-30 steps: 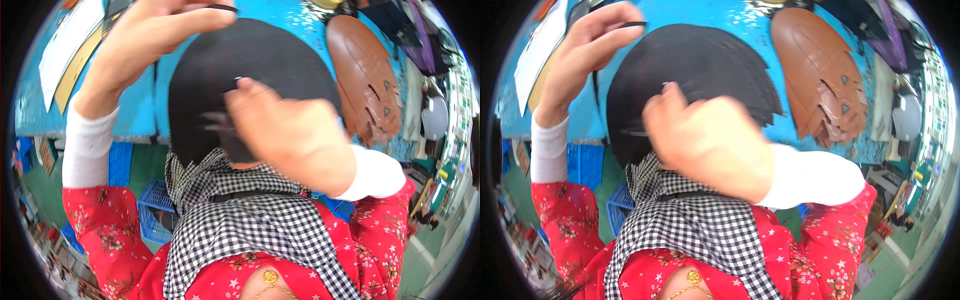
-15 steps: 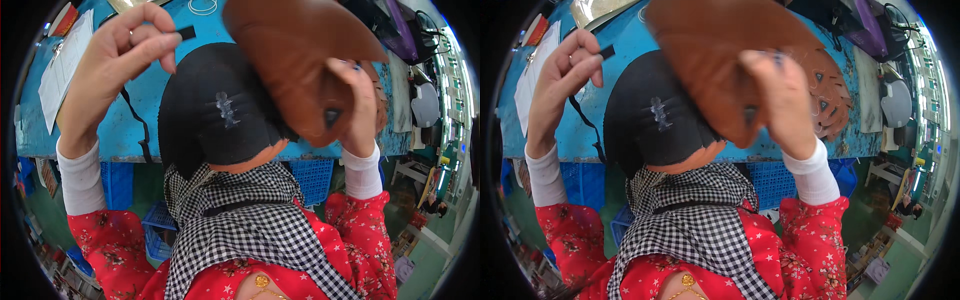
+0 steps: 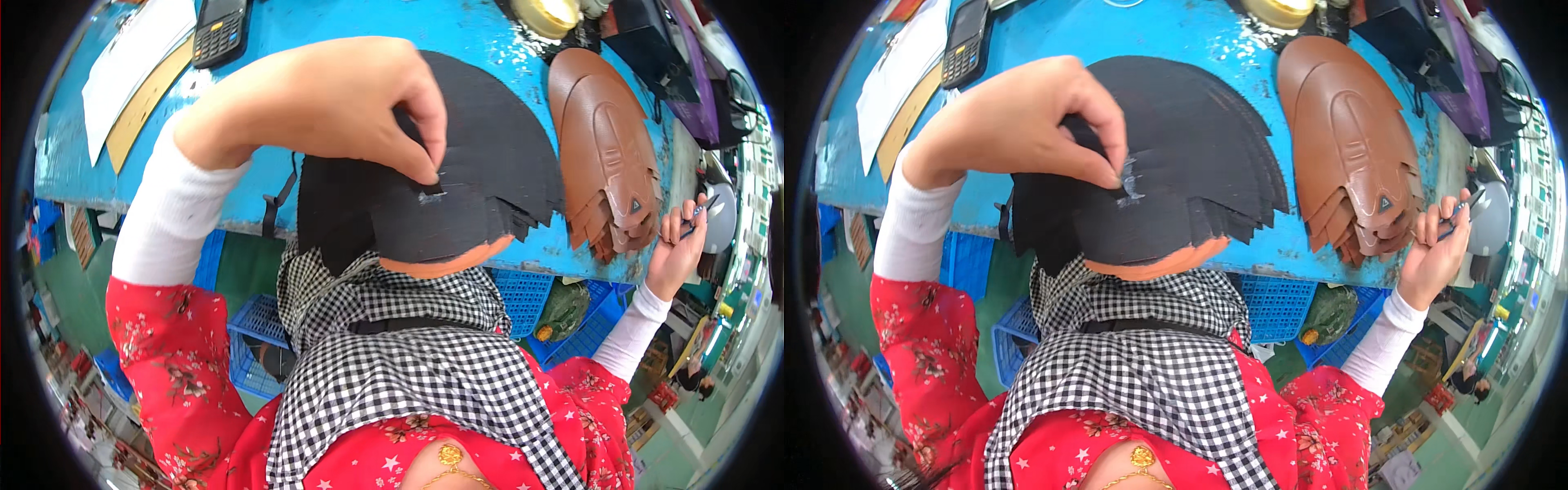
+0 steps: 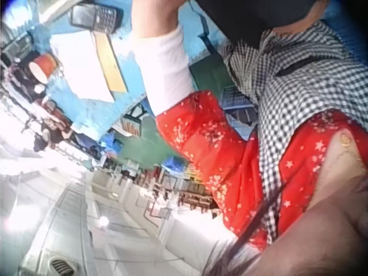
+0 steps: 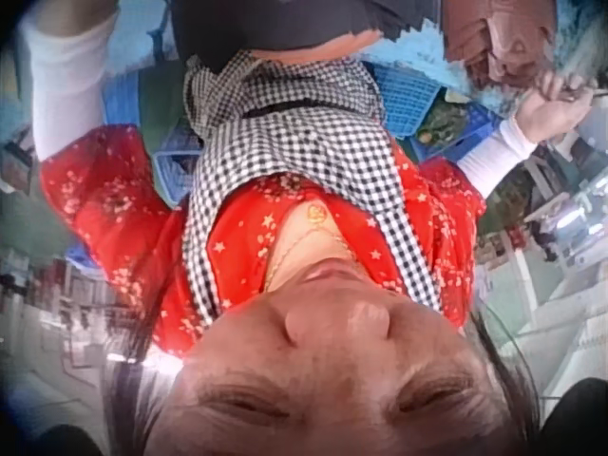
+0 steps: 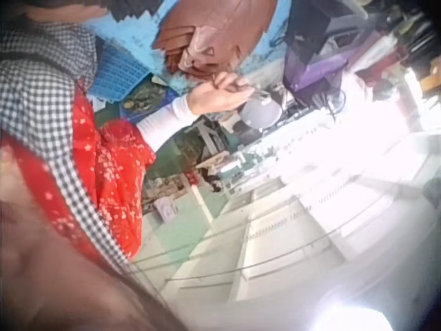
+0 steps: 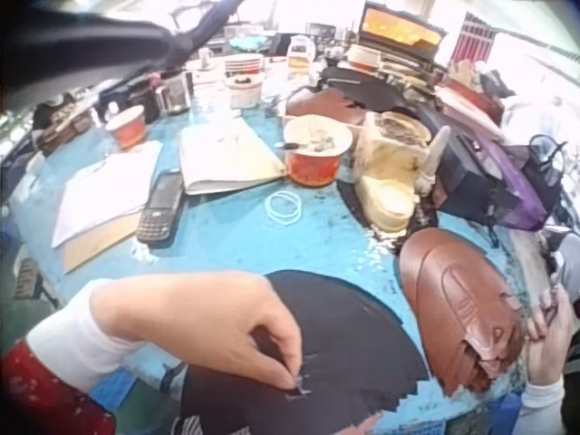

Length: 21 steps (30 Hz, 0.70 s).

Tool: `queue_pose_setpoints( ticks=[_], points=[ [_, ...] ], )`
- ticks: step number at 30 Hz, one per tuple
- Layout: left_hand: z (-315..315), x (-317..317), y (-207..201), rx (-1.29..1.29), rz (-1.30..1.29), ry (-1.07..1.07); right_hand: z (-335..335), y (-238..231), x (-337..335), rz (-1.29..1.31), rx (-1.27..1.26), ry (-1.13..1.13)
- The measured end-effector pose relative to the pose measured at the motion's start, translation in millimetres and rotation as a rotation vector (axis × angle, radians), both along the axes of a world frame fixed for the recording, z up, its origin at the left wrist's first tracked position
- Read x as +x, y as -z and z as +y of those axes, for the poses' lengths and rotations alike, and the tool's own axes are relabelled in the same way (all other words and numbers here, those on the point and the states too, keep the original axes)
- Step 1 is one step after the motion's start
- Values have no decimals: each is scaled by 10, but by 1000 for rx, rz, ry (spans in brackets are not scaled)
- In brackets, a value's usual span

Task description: The person trims excess scrap material from shoe upper components using scissors.

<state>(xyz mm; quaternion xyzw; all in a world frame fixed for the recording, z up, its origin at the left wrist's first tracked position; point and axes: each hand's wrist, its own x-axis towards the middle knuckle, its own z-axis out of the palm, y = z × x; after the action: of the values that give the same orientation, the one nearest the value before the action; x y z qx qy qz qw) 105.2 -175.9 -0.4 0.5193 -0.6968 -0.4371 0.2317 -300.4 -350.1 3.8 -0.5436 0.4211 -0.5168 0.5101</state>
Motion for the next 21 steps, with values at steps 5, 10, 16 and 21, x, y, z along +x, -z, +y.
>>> queue_pose_setpoints(
  ticks=[5, 10, 16, 21],
  points=[
    [3, -111, 14, 160, -99, -3, 441, -11, 809, 120, 12, -317],
    [14, -113, 4, 83, -165, -30, 807, -67, 1165, 421, -90, -628],
    [31, -139, 182, -417, -293, -6, 791, 0, 1691, 768, -685, -1163],
    [69, 98, -153, -140, -305, 27, 790, 24, 1793, 912, -860, -1242]
  ],
)
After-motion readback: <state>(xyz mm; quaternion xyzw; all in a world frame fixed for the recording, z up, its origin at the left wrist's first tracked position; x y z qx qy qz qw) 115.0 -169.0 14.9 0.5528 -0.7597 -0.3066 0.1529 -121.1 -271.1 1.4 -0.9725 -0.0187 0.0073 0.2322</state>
